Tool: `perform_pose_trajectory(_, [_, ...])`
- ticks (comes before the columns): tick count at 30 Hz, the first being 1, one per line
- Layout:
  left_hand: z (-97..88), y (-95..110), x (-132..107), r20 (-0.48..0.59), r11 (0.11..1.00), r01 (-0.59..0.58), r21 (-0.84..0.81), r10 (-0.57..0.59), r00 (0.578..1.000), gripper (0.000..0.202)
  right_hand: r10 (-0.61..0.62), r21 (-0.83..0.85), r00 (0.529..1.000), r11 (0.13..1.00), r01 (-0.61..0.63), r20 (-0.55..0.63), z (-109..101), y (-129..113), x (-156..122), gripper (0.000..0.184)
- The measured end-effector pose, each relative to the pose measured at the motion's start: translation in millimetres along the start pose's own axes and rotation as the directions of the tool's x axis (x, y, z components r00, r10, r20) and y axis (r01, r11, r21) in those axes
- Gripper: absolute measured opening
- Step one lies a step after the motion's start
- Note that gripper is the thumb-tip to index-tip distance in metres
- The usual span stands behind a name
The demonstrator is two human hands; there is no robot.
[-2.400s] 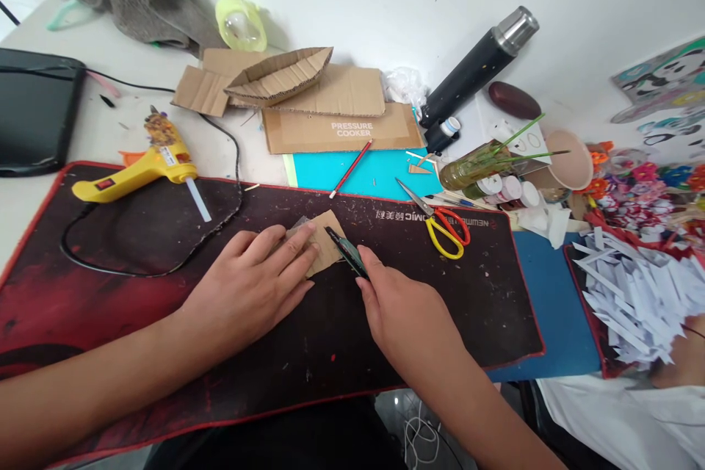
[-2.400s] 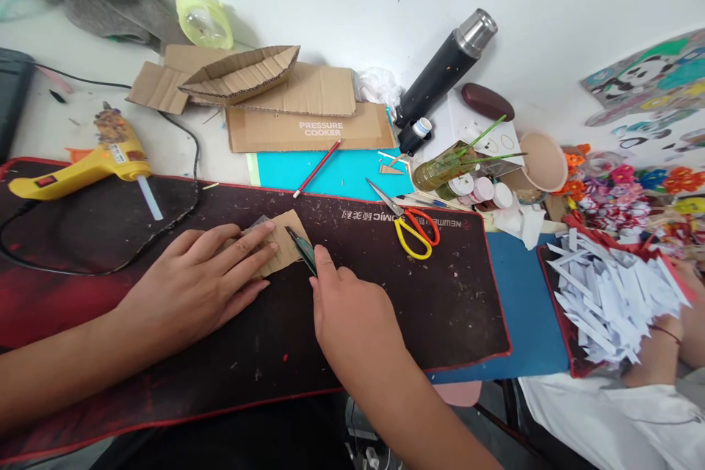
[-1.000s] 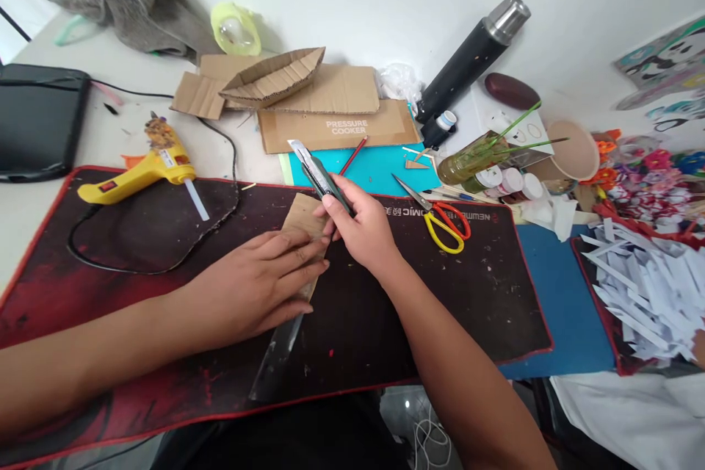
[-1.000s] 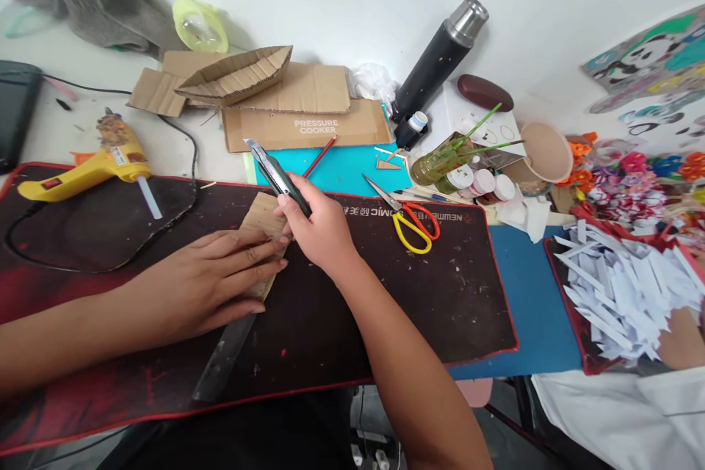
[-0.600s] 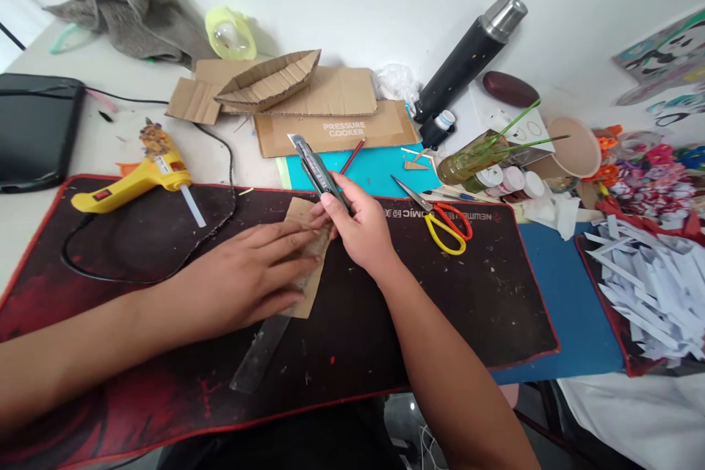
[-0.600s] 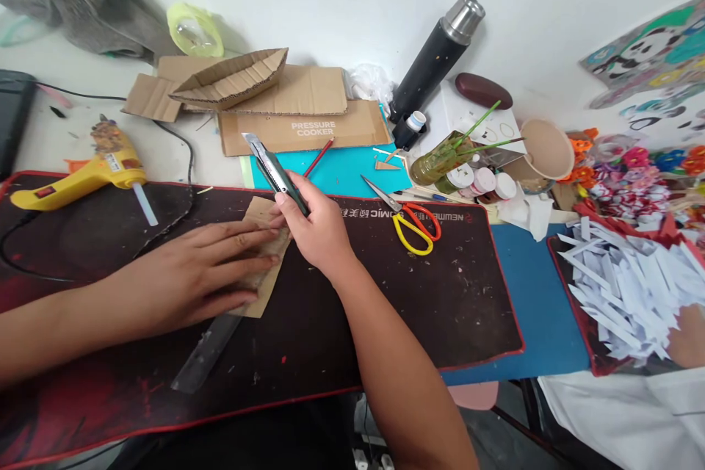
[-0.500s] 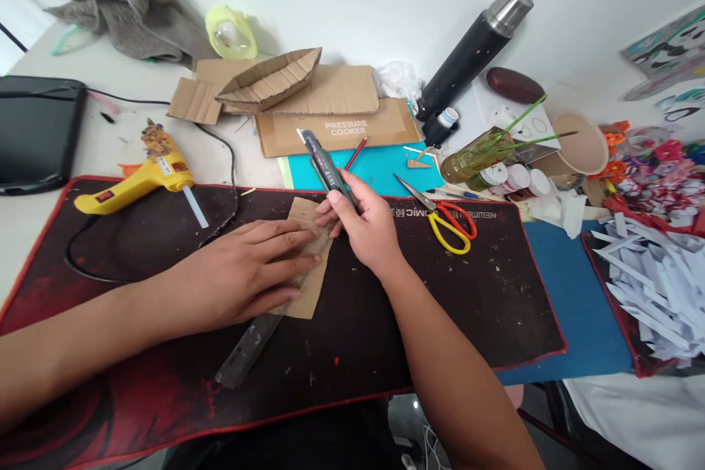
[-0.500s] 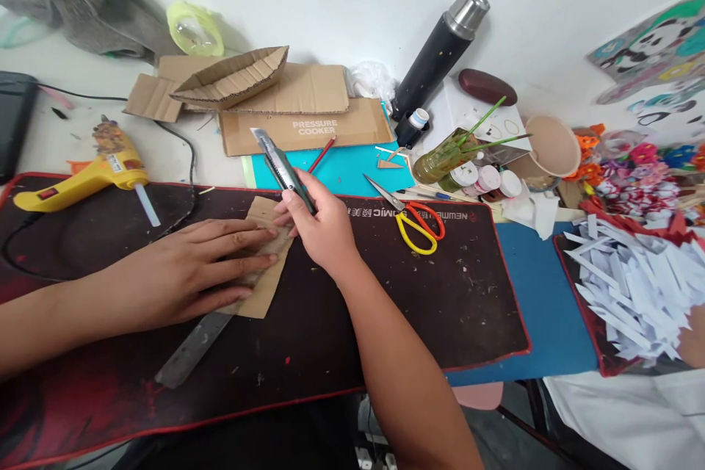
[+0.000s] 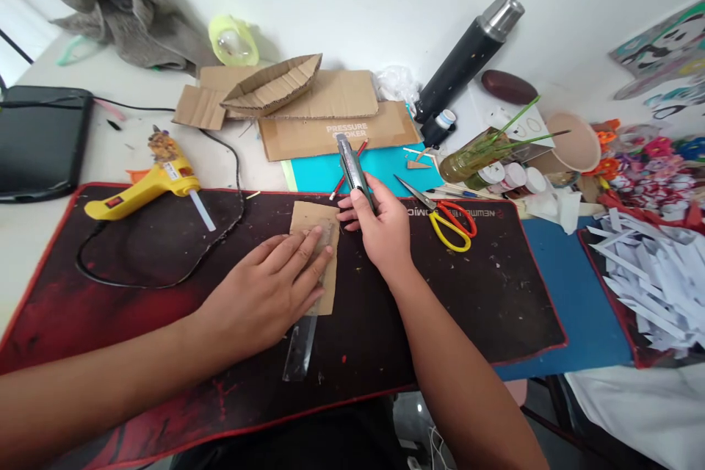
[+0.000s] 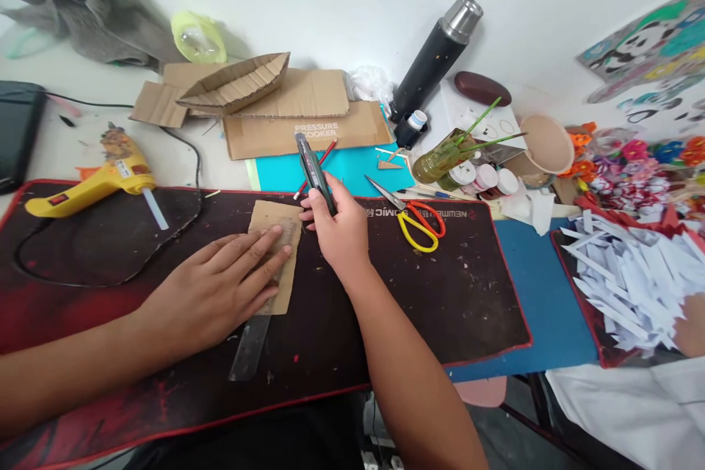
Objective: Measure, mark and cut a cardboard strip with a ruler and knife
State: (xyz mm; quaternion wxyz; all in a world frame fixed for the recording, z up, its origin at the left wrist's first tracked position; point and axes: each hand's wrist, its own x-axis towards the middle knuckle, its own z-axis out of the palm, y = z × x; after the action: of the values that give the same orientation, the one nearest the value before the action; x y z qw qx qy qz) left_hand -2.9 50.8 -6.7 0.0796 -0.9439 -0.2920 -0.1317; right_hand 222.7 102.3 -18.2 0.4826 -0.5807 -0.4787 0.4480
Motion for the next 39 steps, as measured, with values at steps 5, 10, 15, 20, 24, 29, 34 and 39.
perform_pose_trajectory(5, [-1.9,-1,3,-0.024,1.000,0.014,-0.009,-0.015,1.000,0.045,0.012,0.031,1.000,0.999,-0.012,0.018,-1,1,3,0.059])
perform_pose_trajectory(10, [1.4,-8,-2,-0.035,0.990,0.089,-0.105,-0.093,0.995,0.055,0.014,0.007,0.999,1.000,-0.014,0.035,-3,1,2,0.058])
perform_pose_trajectory(15, [4.3,-10,-6,-0.028,0.978,0.117,-0.172,-0.123,0.992,0.051,0.030,0.021,0.998,0.999,-0.031,0.046,-4,-1,1,0.057])
perform_pose_trajectory(20, [4.2,-13,-5,-0.035,0.976,0.112,-0.189,-0.121,0.992,0.051,0.030,0.012,0.998,0.999,-0.031,0.055,-4,-2,0,0.054])
perform_pose_trajectory(24, [3.2,-14,-4,-0.033,0.985,0.084,-0.154,-0.090,0.995,0.054,0.024,0.027,0.998,0.999,-0.026,0.058,-4,-4,-1,0.050])
perform_pose_trajectory(29, [2.5,-15,-3,-0.017,0.987,0.071,-0.147,-0.074,0.997,0.057,0.031,-0.001,0.998,1.000,-0.031,0.051,-4,-6,-2,0.047])
perform_pose_trajectory(34, [2.4,-16,-4,-0.001,0.978,0.098,-0.185,-0.100,0.995,0.056,0.030,-0.012,0.998,1.000,-0.029,0.055,-4,-6,-2,0.046])
perform_pose_trajectory(39, [4.2,-19,-9,0.029,0.961,0.137,-0.240,-0.134,0.991,0.060,0.031,0.000,0.998,1.000,-0.031,0.062,-4,-7,-2,0.044])
